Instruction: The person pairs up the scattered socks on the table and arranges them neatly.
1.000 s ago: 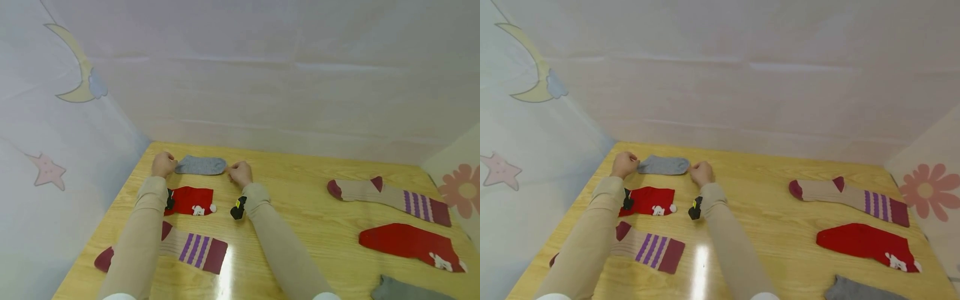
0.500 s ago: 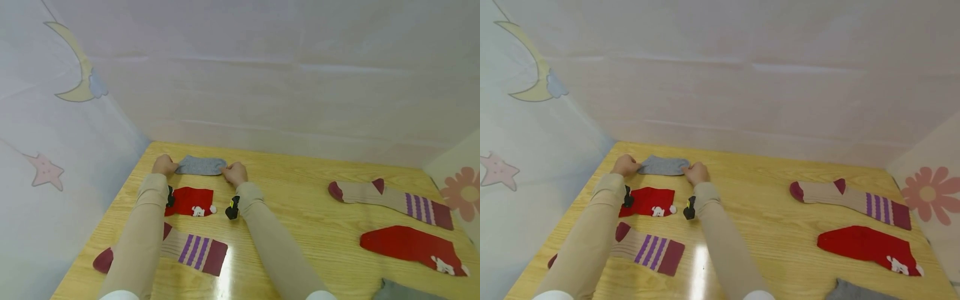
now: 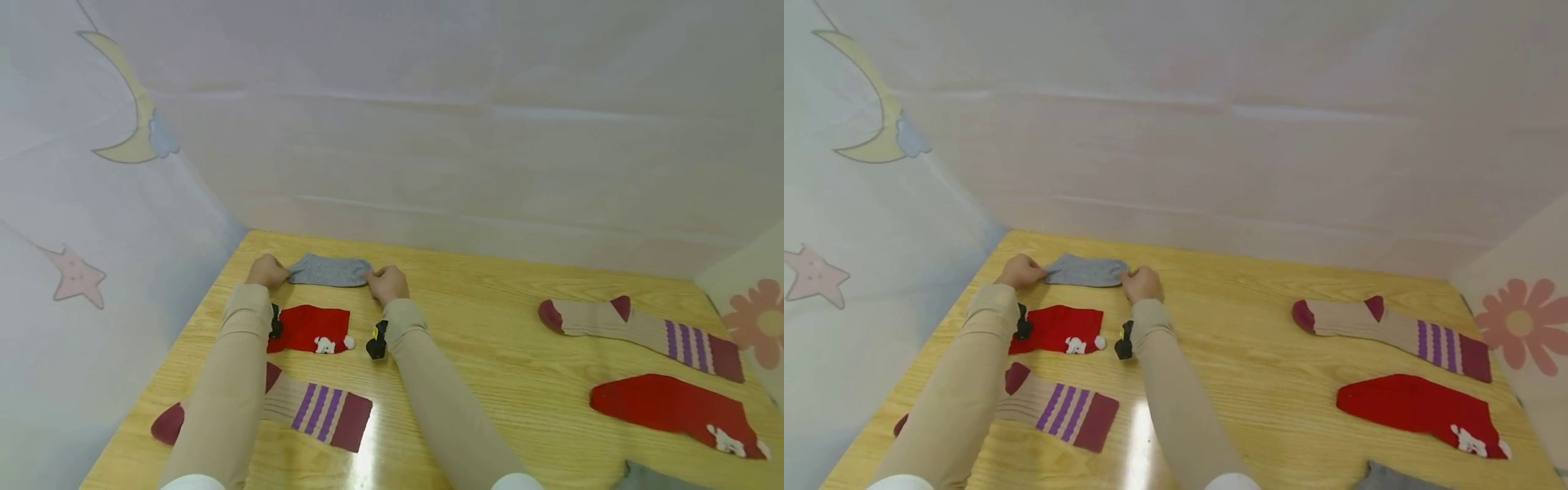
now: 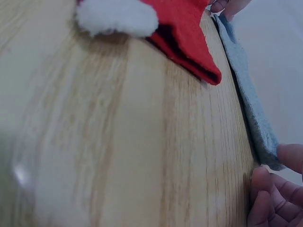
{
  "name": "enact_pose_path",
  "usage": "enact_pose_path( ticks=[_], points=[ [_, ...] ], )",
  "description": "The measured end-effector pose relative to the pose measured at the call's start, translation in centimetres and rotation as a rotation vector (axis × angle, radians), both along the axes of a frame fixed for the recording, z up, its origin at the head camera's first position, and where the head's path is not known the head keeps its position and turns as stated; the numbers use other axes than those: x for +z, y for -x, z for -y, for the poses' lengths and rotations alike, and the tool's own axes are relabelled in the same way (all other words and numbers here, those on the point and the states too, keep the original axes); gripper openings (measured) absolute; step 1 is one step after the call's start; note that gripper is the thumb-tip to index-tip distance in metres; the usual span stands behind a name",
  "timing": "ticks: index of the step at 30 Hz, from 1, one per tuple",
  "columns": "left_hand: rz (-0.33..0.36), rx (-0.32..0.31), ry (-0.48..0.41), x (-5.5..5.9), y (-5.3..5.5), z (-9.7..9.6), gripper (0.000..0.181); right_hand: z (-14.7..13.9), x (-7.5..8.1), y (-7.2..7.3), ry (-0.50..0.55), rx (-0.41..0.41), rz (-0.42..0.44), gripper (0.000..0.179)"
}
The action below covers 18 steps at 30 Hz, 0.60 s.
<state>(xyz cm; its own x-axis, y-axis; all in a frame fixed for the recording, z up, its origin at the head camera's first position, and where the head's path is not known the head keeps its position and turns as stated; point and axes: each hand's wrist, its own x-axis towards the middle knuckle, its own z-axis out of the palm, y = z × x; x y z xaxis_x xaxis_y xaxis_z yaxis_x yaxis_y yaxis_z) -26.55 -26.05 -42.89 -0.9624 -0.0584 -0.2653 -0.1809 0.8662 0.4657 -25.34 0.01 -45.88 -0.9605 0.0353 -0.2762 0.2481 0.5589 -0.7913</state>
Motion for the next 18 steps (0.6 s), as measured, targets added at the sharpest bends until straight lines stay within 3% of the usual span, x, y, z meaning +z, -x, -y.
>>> enact_pose_path(
  ticks=[4,9,18],
  points=[
    [-0.032,0.012,-0.044,-0.12,0.09,-0.05,0.031,-0.09,-0.36,-0.08,0.014,-0.011,-0.017,0.025],
    [-0.109,0.053,-0.081,-0.12,-0.01,-0.13,0.015,-0.10,-0.82,-0.09,0.028,-0.018,-0.035,0.021],
    [-0.203,0.079,-0.135,0.54,-0.19,-0.63,0.020,-0.30,-0.99,0.14,0.096,-0.034,-0.055,0.027]
  ],
)
